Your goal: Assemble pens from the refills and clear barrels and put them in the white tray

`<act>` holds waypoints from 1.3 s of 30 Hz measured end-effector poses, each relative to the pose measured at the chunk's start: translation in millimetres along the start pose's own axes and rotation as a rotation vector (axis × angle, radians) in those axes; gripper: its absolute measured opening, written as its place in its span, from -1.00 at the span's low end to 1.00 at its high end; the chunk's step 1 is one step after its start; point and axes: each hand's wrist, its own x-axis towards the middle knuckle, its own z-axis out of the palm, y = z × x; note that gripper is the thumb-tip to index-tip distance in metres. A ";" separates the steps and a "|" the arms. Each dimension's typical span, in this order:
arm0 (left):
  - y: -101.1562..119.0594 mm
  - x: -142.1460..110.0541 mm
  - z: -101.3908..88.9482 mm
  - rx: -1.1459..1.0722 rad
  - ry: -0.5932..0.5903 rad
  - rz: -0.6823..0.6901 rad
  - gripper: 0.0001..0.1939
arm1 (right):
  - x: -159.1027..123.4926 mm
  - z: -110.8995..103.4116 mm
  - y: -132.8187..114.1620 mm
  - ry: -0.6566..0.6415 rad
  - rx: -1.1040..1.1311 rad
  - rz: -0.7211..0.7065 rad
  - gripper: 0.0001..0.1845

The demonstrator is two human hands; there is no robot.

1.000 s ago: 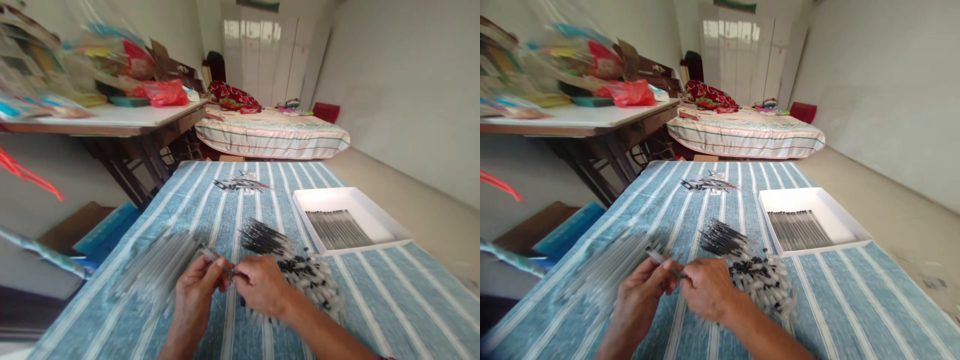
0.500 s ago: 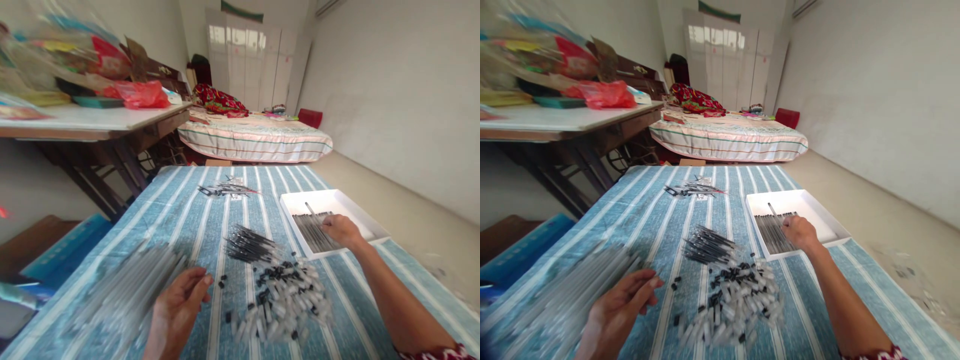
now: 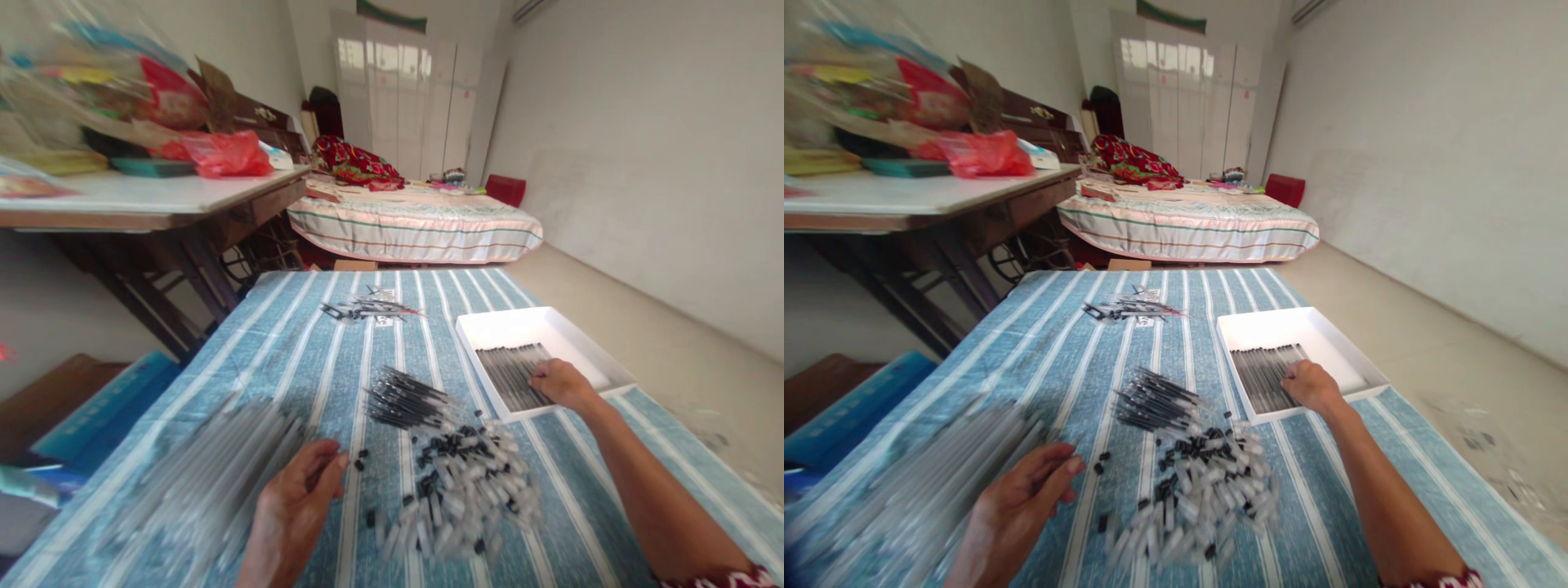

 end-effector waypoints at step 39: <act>-7.9 -0.7 -14.7 0.768 -0.054 0.246 -0.79 | -66.7 11.8 -87.8 0.145 0.394 -0.444 -0.65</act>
